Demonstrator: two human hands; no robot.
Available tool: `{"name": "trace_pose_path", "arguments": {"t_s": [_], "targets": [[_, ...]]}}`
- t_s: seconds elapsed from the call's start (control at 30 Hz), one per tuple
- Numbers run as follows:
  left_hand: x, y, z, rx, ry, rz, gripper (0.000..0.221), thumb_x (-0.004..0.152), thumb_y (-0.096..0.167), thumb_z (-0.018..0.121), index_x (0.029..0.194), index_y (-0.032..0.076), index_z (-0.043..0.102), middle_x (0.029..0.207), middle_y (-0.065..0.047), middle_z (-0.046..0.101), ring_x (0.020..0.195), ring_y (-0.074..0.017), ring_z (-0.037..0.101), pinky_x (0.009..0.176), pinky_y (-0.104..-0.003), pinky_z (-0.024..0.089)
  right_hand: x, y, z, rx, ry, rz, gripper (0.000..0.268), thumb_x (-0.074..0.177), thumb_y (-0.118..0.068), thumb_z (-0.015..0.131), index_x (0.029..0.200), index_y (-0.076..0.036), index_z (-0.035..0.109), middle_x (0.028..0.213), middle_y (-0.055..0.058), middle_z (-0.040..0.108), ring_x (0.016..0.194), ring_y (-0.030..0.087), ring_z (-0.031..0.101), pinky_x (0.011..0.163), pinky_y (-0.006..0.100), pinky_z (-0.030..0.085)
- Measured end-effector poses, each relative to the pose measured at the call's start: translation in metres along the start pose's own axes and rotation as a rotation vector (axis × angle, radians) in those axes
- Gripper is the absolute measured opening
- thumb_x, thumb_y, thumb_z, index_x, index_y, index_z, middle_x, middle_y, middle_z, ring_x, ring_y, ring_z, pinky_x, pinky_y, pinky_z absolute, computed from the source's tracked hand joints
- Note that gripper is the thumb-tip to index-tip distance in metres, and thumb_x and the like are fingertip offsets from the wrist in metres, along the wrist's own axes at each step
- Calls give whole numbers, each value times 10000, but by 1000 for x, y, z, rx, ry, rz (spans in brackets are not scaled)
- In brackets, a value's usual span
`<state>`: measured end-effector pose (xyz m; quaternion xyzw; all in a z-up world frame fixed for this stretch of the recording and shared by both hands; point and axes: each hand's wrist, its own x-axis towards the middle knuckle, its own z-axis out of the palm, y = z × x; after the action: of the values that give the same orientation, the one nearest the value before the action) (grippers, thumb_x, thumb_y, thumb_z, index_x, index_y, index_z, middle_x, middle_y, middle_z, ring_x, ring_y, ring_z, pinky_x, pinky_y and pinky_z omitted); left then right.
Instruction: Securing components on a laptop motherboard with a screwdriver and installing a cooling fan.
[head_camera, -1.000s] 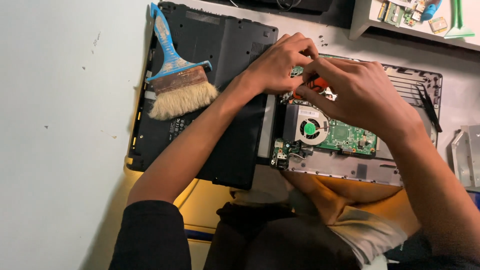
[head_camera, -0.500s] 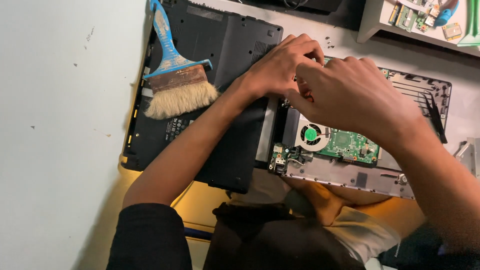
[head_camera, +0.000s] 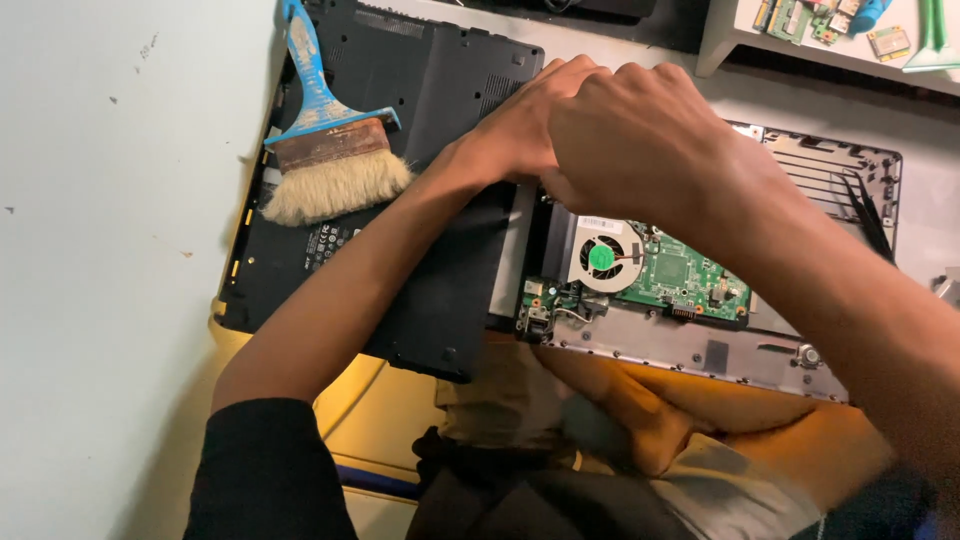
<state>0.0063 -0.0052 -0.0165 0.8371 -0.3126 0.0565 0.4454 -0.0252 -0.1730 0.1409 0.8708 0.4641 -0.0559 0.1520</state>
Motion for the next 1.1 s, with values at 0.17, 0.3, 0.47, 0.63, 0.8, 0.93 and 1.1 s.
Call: {"name": "trace_pose_path", "arguments": {"t_s": [0.17,0.3,0.47,0.63,0.8,0.93,1.1], "targets": [[-1,-2,-5,-37,-24,-13,548,836,187,860,1331,111,638,1287,-93,611,1244,-306,568,998,-469,547,-6,4,0,-62,18,-53,507,1155,-601,784,1029,-114,849,869,80,845,806,365,827,707,528,650],[-1,-10,1,-46,-16,7,341,882,97,780,1115,130,534,1183,-73,518,1124,-272,509,882,-445,526,-10,17,-1,-53,200,-238,300,1077,-459,883,1095,-167,816,947,9,825,747,259,783,547,438,550],[-4,1,-8,-167,10,33,378,907,245,797,1176,190,538,1176,-38,512,1015,-222,501,822,-411,471,-11,4,18,82,348,-100,313,1321,-355,706,1118,-117,727,709,5,632,516,188,601,497,406,497],[-3,8,-5,-129,12,-20,398,913,210,878,1249,185,667,1259,-65,634,1195,-274,626,922,-457,597,-20,3,-20,197,-55,-7,270,1306,-380,565,1181,-181,697,767,-10,627,573,158,492,626,408,455],[2,16,-5,-3,-12,-125,347,883,-4,780,1111,207,624,1209,-39,638,1187,-284,603,901,-437,553,-29,0,-14,80,8,110,574,1278,-664,582,1429,-123,698,605,54,664,480,255,628,564,461,543],[-1,7,-2,-72,18,-19,476,875,309,909,1248,179,643,1262,-59,646,1191,-284,603,892,-436,552,-29,9,-12,260,-47,30,368,1210,-482,653,1423,-182,664,882,93,765,588,280,667,647,507,515],[-2,9,-5,16,22,75,291,986,267,825,1139,167,599,1168,-78,587,1118,-304,587,852,-441,524,-31,13,-1,88,111,43,468,1384,-504,531,1117,-167,716,637,80,616,518,354,618,606,505,457]]}}
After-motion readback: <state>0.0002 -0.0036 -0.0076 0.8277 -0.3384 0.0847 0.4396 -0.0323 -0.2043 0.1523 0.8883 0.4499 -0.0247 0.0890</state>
